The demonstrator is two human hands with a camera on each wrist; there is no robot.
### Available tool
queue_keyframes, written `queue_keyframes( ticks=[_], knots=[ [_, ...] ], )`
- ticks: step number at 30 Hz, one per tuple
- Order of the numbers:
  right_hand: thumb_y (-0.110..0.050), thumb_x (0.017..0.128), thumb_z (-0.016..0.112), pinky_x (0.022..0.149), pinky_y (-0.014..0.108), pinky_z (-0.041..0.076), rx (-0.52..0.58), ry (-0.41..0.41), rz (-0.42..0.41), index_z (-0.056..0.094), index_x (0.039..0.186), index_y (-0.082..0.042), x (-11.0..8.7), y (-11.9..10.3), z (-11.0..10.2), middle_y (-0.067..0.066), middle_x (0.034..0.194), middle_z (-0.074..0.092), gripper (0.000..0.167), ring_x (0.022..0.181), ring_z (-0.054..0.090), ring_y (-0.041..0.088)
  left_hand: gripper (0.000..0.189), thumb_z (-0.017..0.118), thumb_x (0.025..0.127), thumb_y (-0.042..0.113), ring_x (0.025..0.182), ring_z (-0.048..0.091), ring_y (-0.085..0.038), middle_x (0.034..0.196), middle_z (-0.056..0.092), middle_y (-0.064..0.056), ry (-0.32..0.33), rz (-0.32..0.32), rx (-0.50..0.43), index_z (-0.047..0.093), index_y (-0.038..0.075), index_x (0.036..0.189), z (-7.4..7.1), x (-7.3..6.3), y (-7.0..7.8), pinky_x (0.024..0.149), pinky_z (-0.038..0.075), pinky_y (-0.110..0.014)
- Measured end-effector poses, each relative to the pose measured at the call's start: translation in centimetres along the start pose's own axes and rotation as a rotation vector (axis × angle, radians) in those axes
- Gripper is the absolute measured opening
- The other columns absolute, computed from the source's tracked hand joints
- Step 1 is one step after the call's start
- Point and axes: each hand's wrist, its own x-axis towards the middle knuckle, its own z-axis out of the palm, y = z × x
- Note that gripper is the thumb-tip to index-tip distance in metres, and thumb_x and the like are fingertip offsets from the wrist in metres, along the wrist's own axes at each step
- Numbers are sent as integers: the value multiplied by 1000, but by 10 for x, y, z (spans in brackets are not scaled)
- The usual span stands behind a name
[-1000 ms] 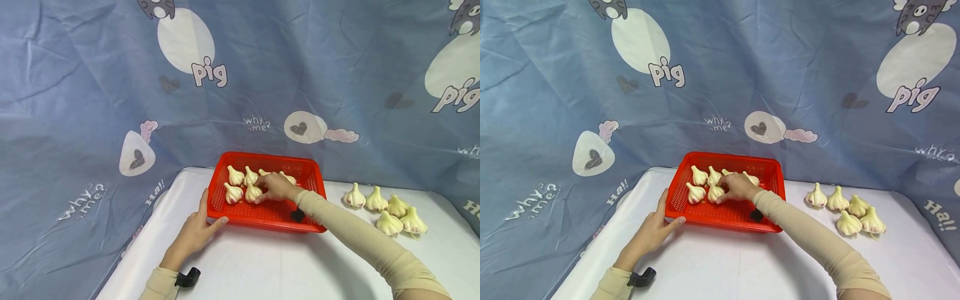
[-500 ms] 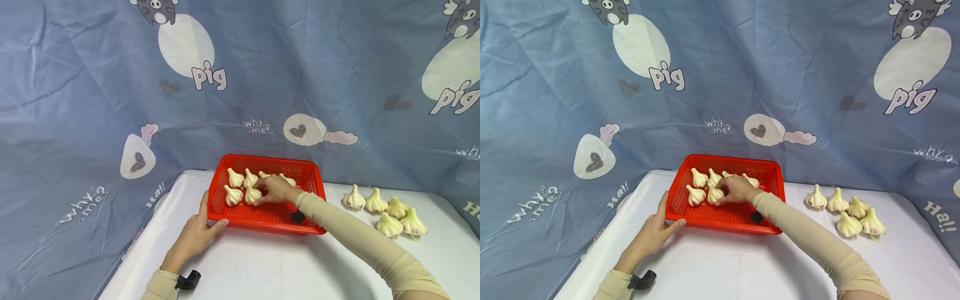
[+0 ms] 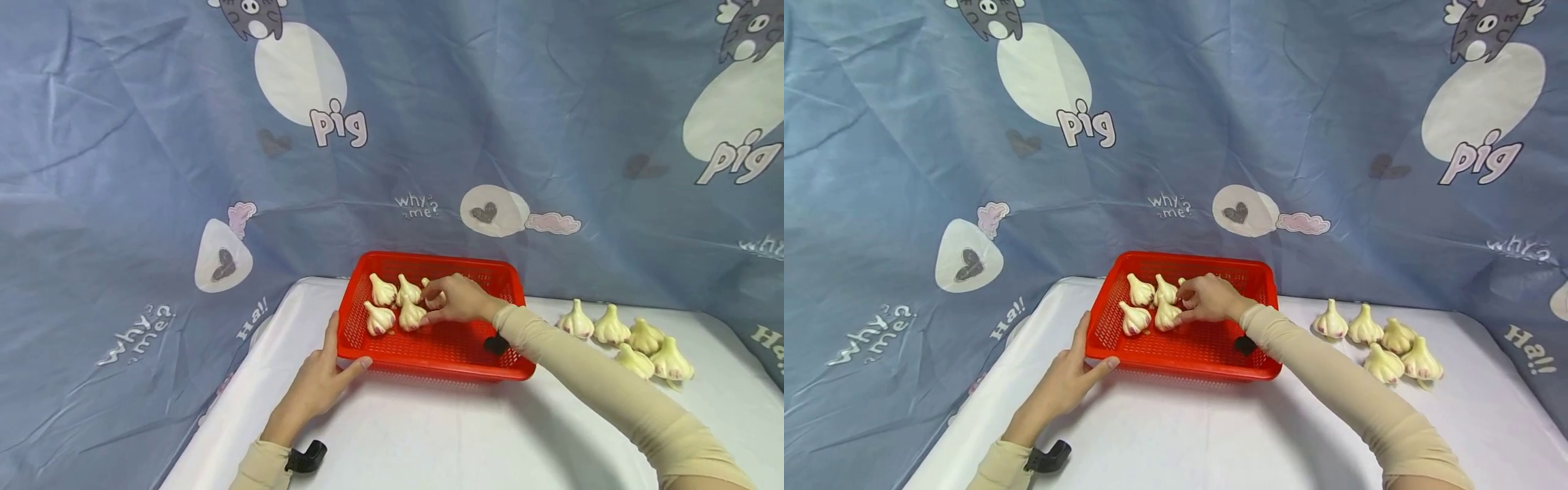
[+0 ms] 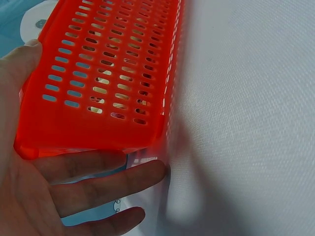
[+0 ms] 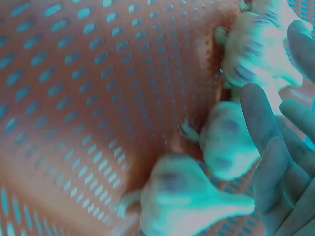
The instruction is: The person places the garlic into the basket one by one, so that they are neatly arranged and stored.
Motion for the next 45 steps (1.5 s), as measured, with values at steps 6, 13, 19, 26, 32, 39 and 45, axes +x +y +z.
queue_keyframes(
  ticks=[6, 13, 19, 26, 32, 39, 45],
  knots=[
    [-43, 86, 89, 77, 33, 57, 15, 30, 34, 79, 120, -9, -18, 4, -25, 4, 109, 81, 49, 74, 72, 13, 114, 68, 95, 67, 105, 74, -35, 94, 75, -19, -8, 3, -14, 3, 12, 172, 1, 1, 0, 102, 53, -56],
    [-28, 91, 86, 64, 27, 56, 81, 72, 42, 79, 119, -5, -47, 2, -61, 9, 103, 82, 36, 54, 66, 8, 113, 69, 95, 66, 105, 74, -37, 102, 75, -23, 4, 14, -5, 4, 13, 172, 1, 1, -1, 100, 53, -58],
    [-26, 89, 87, 60, 26, 50, -5, 133, 56, 81, 112, -10, -72, 6, -94, 2, 102, 81, 28, 54, 58, 5, 111, 69, 96, 65, 109, 74, -40, 119, 73, -29, 8, 24, -8, 3, 17, 172, 0, 1, -3, 101, 53, -59],
    [-23, 89, 87, 62, 25, 53, -86, 168, 85, 81, 108, -12, -109, 16, -132, -1, 94, 81, 23, 62, 66, 6, 111, 69, 96, 63, 104, 75, -36, 111, 76, -24, 9, 29, -20, 3, 17, 172, 0, 0, -4, 98, 54, -59],
    [-26, 89, 87, 63, 27, 52, -133, 145, 188, 79, 113, -7, -150, 31, -150, 2, 97, 82, 32, 62, 66, 6, 111, 69, 96, 63, 95, 75, -29, 92, 76, -14, 3, 30, -19, 3, 17, 172, 0, 1, -2, 95, 55, -57],
    [-30, 92, 84, 65, 27, 57, -121, 37, 329, 73, 123, 0, -205, 55, -157, 9, 103, 80, 44, 57, 68, 5, 111, 69, 96, 63, 94, 74, -25, 95, 76, -13, -7, 23, -24, 2, 18, 172, 2, 3, -1, 95, 55, -56],
    [-32, 91, 85, 70, 32, 59, -149, -42, 382, 72, 126, 0, -250, 74, -153, 15, 110, 79, 49, 60, 68, 2, 113, 69, 96, 63, 78, 68, -13, 82, 72, -5, -27, 3, -18, 0, 18, 172, 0, 3, -1, 89, 55, -51]
  ],
)
